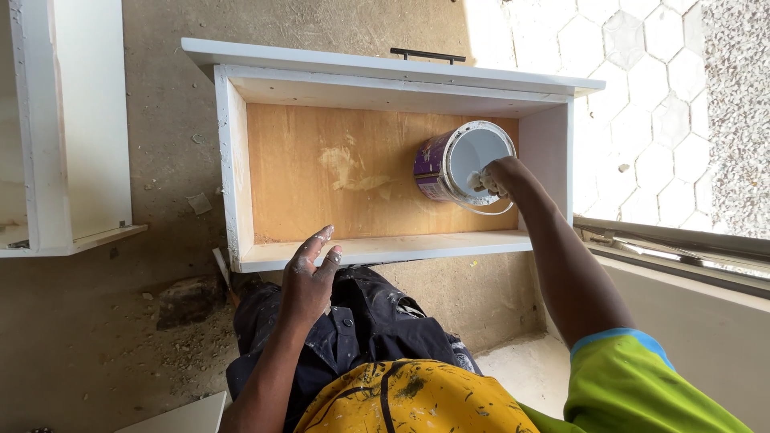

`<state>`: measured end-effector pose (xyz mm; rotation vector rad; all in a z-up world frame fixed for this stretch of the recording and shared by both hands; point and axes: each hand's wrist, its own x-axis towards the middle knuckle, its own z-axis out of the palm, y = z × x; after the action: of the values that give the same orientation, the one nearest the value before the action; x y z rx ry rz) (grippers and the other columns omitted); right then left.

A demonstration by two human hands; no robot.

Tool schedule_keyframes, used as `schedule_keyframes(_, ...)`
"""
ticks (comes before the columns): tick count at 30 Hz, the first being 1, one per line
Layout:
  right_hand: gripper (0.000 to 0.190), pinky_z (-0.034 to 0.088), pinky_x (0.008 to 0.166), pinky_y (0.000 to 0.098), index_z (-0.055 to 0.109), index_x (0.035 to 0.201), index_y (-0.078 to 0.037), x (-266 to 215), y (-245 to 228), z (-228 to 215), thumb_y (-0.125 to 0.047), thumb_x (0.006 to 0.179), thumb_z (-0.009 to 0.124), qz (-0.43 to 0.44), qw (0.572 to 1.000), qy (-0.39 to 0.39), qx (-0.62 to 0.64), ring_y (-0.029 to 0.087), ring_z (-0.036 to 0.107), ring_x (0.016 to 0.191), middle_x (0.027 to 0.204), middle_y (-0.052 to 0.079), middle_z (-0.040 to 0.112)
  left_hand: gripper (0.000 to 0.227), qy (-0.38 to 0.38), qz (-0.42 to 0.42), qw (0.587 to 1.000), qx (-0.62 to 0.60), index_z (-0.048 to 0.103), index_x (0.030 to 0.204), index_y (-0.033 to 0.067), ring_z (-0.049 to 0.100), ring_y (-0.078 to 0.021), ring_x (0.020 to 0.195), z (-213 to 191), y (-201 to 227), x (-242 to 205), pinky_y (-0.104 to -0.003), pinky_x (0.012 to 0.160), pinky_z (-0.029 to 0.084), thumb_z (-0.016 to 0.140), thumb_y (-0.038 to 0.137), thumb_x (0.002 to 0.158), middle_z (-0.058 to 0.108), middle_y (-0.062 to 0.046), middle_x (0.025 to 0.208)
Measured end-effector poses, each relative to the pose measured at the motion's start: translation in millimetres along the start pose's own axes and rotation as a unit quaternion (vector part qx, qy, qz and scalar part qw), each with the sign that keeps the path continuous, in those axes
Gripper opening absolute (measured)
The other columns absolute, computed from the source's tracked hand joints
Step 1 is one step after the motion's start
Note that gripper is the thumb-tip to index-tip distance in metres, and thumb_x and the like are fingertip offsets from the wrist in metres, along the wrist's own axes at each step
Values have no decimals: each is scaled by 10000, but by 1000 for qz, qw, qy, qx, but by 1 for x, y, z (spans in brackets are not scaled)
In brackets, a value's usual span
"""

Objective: Applying white filler to the edges and corners of a wooden drawer using a rag to smooth the joints.

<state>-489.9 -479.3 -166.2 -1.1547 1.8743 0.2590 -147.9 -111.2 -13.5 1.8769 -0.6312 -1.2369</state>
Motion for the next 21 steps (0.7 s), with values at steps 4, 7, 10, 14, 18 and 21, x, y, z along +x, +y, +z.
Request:
schedule_keyframes(4,308,476,522,401,701,1116,90,92,27,16,-123,894,675,-57,992,16,-108,385,704,730,884,320,698,422,4,4,1000,-2,634,1396,94,560,-425,1323,1,-7,0,-494,1143,439,622,207,990,651,-240,1349)
schedule_keyframes(7,294,505,553,389,729,1108,42,80,28,17,-120,863,713,-53,989,14,-141,368,709,728,881,292,711,422,6,9,1000,-4,633,1398,87,565,-419,1322,0,-5,-2,-495,1139,442,622,203,992,649,-242,1354)
schedule_keyframes(10,294,547,599,370,772,1096,-29,62,25,12,-116,815,770,-48,981,13,-187,342,715,725,875,250,730,412,9,14,1000,-6,639,1385,79,571,-418,1316,-2,-4,-5,-485,1132,451,630,199,990,654,-247,1342)
schedule_keyframes(14,366,517,585,368,737,1107,-1,17,7,3,-202,802,713,-25,989,8,-142,288,678,693,839,237,723,422,9,10,1000,-12,633,1392,93,554,-426,1328,-2,-4,-9,-504,1145,438,631,209,987,650,-240,1356)
schedule_keyframes(18,316,482,523,359,743,991,-13,27,15,7,-219,750,731,-37,995,55,-73,268,655,595,726,192,670,424,16,-9,1000,-17,627,1410,130,552,-418,1328,-6,-8,-13,-533,1154,421,620,236,1000,642,-210,1381)
schedule_keyframes(21,350,545,642,341,751,1113,44,-6,3,14,-152,827,713,-84,959,-20,-271,264,707,770,851,252,727,416,35,4,998,-44,624,1406,91,545,-445,1332,-16,0,-16,-533,1138,430,612,214,1009,641,-252,1368)
